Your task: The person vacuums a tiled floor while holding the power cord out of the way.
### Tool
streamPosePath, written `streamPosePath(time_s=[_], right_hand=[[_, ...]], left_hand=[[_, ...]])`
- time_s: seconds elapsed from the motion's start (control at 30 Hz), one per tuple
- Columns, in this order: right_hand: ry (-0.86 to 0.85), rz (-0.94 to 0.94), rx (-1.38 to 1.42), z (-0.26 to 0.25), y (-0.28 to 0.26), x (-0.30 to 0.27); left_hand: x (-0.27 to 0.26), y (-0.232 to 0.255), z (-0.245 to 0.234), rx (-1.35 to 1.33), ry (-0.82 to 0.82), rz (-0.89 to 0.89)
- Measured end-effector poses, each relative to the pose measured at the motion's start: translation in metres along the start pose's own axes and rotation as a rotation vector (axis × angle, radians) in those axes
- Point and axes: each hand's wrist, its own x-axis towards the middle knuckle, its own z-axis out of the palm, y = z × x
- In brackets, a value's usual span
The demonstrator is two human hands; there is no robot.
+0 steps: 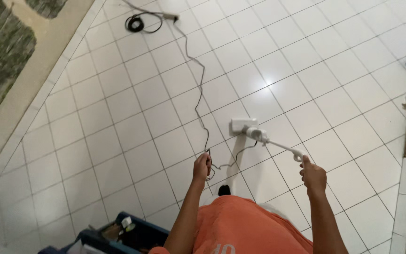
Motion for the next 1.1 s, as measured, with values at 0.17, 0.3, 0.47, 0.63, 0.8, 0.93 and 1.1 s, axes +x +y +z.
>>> streamPosePath(time_s=[0.17,0.3,0.47,0.63,0.8,0.93,1.1], right_hand=[[0.025,0.033,-0.081,0.001,-0.018,-0.017],[0.019,0.07,-0.058,0.012,-0.026,-0.004],[-0.091,0.099,0.04,0.033,-0.033,0.039],[-0.117,0.094,-0.129,0.051,-0.061,0.107],[-0.157,0.056,-0.243,0.065,-0.106,0.207],[-0.161,0.01,-0.333,0.082,-0.142,0.299],[-0.15,-0.069,-0.33,0.131,-0.183,0.391]], left_hand=[[0.024,0.022,0.012,0.013,-0.029,-0.018],[0.035,0.046,0.031,0.066,-0.061,-0.076],[0.057,0.063,0.047,0.078,-0.068,-0.059],[0.097,0.072,0.054,0.078,-0.034,-0.071],[0.141,0.101,0.069,0.137,-0.028,-0.093],[0.178,0.132,0.095,0.114,-0.017,-0.123],[0.218,0.163,0.131,0.098,-0.063,-0.107]])
